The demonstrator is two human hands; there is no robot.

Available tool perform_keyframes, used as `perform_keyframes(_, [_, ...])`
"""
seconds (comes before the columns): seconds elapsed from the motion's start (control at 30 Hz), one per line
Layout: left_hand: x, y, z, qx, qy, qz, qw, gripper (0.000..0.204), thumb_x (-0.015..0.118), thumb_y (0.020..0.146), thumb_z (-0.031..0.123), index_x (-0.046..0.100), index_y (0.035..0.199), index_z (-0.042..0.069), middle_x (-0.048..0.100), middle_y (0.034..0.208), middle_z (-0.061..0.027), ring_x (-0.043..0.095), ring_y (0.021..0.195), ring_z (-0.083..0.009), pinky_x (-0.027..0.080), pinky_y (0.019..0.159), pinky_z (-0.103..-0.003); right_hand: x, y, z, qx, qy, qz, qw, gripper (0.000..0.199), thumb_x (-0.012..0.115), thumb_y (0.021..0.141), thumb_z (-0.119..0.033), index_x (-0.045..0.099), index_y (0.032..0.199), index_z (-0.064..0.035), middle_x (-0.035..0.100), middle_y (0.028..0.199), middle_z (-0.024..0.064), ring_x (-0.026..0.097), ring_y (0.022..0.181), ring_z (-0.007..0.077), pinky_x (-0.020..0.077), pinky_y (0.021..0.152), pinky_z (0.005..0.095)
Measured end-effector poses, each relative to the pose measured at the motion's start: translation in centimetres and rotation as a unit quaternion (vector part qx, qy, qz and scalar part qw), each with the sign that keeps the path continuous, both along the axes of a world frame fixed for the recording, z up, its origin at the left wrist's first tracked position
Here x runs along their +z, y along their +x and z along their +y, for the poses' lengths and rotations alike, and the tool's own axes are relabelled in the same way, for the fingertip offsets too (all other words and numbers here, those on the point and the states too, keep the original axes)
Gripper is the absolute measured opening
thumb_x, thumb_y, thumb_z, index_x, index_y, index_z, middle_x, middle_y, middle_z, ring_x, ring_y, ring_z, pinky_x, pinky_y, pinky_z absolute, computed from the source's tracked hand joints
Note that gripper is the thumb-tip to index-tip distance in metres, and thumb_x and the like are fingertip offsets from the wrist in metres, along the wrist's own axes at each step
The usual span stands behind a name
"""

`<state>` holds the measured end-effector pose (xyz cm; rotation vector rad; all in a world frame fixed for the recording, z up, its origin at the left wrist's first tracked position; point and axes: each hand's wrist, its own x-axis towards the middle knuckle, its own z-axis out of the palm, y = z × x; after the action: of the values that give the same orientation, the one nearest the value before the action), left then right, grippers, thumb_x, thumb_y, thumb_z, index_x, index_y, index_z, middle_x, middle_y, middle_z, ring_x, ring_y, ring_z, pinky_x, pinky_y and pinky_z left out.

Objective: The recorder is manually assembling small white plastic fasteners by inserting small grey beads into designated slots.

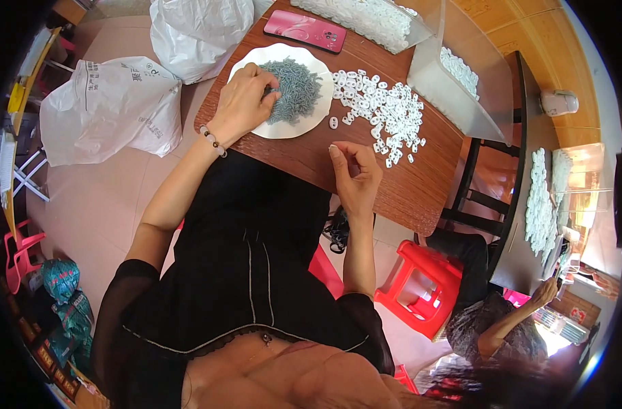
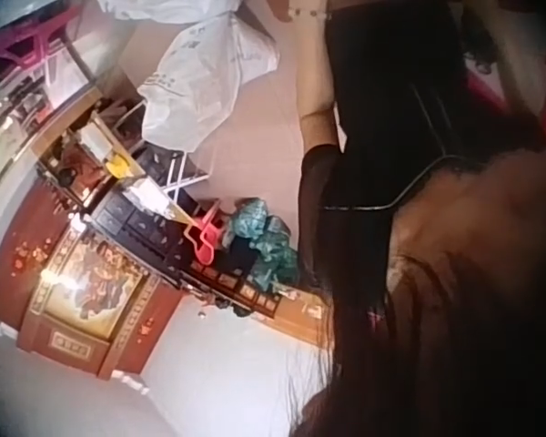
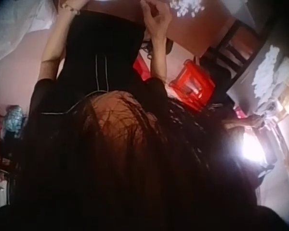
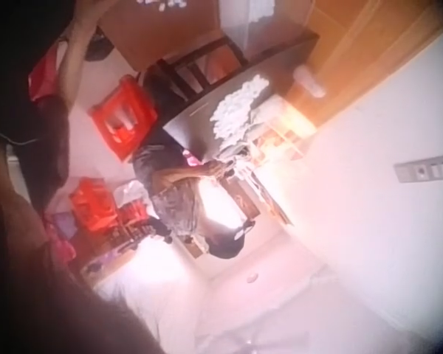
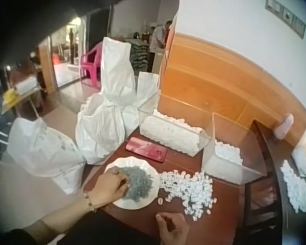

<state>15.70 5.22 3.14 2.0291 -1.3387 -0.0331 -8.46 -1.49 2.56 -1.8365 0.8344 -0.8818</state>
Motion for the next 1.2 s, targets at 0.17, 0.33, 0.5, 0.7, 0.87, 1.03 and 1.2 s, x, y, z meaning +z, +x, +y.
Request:
perform_keyframes(0.17, [-0.1, 0.1, -0.1, -0.02, 0.059, -0.058, 0.996, 0.011, 0.068, 0.081, 0.016, 0.065, 0.086, 0.007, 0.054, 0.077, -0.0099, 0.056, 0.079, -0.0281, 0.045, 0.071, -0.038, 0.0, 0.4, 0.3, -0.002, -0.025, 0.003, 1.0, 0.008, 0.071, 0.083, -0.008, 0.069, 0.089, -0.0036, 0.061, 0.076, 0.0049, 0.051, 0.064, 0.0122, 0.042, 0.056, 0.0244])
perform_keyframes(0.33, [1.1, -0.4, -0.6, -0.018, 0.046, 0.022, 0.999, 0.011, 0.067, 0.081, 0.016, 0.067, 0.087, 0.007, 0.061, 0.075, -0.0108, 0.06, 0.072, -0.0282, 0.047, 0.067, -0.036, -0.5, 0.3, 0.3, -0.004, -0.012, -0.022, 1.0, 0.009, 0.071, 0.083, -0.009, 0.069, 0.089, -0.0035, 0.06, 0.076, 0.0046, 0.051, 0.064, 0.0121, 0.0422, 0.056, 0.0244])
perform_keyframes(0.5, [0.7, -0.3, -0.5, -0.021, -0.007, 0.21, 0.977, 0.014, 0.066, 0.085, 0.015, 0.066, 0.088, 0.001, 0.067, 0.074, -0.0085, 0.061, 0.063, -0.0168, 0.047, 0.061, -0.028, -0.8, 0.7, -0.1, -0.007, -0.005, -0.041, 0.999, 0.009, 0.071, 0.083, -0.009, 0.069, 0.09, -0.0035, 0.059, 0.075, 0.0044, 0.051, 0.064, 0.0121, 0.0425, 0.057, 0.0245])
perform_keyframes(0.7, [0.3, -2.5, 0.2, -0.071, -0.08, 0.528, 0.843, 0.018, 0.063, 0.093, 0.021, 0.063, 0.097, 0.003, 0.064, 0.08, 0.0013, 0.052, 0.068, -0.0026, 0.042, 0.06, -0.018, -0.5, 1.9, 0.0, 0.009, 0.026, -0.036, 0.999, 0.01, 0.07, 0.084, -0.009, 0.067, 0.09, -0.0025, 0.058, 0.074, 0.0048, 0.052, 0.065, 0.0113, 0.0425, 0.059, 0.0242])
perform_keyframes(0.87, [0.8, -6.7, 0.9, -0.124, -0.047, 0.51, 0.85, 0.01, 0.062, 0.092, 0.012, 0.062, 0.093, 0.002, 0.061, 0.082, 0.0036, 0.052, 0.073, -0.0026, 0.042, 0.065, -0.018, -0.3, 2.3, 0.9, 0.027, 0.07, -0.065, 0.995, 0.013, 0.07, 0.084, -0.009, 0.067, 0.094, -0.0014, 0.061, 0.078, 0.0054, 0.055, 0.066, 0.01, 0.0443, 0.061, 0.0233])
perform_keyframes(1.03, [0.5, -8.3, 1.2, -0.171, -0.079, 0.509, 0.84, 0.014, 0.065, 0.091, 0.013, 0.062, 0.09, -0.001, 0.063, 0.078, 0.0005, 0.057, 0.072, -0.0035, 0.047, 0.064, -0.02, -0.4, 1.4, 1.1, 0.04, 0.125, -0.081, 0.988, 0.014, 0.07, 0.085, -0.009, 0.068, 0.095, -0.0002, 0.063, 0.081, 0.0043, 0.056, 0.068, 0.0078, 0.0445, 0.061, 0.022])
perform_keyframes(1.2, [0.6, -8.6, 1.5, -0.16, -0.06, 0.508, 0.844, 0.012, 0.065, 0.09, 0.011, 0.062, 0.09, -0.001, 0.063, 0.077, -0.0005, 0.058, 0.07, -0.0043, 0.047, 0.063, -0.02, -0.2, 0.7, 1.3, 0.034, 0.139, -0.086, 0.986, 0.011, 0.07, 0.086, -0.009, 0.069, 0.093, -0.0005, 0.063, 0.08, 0.0028, 0.055, 0.068, 0.0065, 0.0436, 0.061, 0.0212])
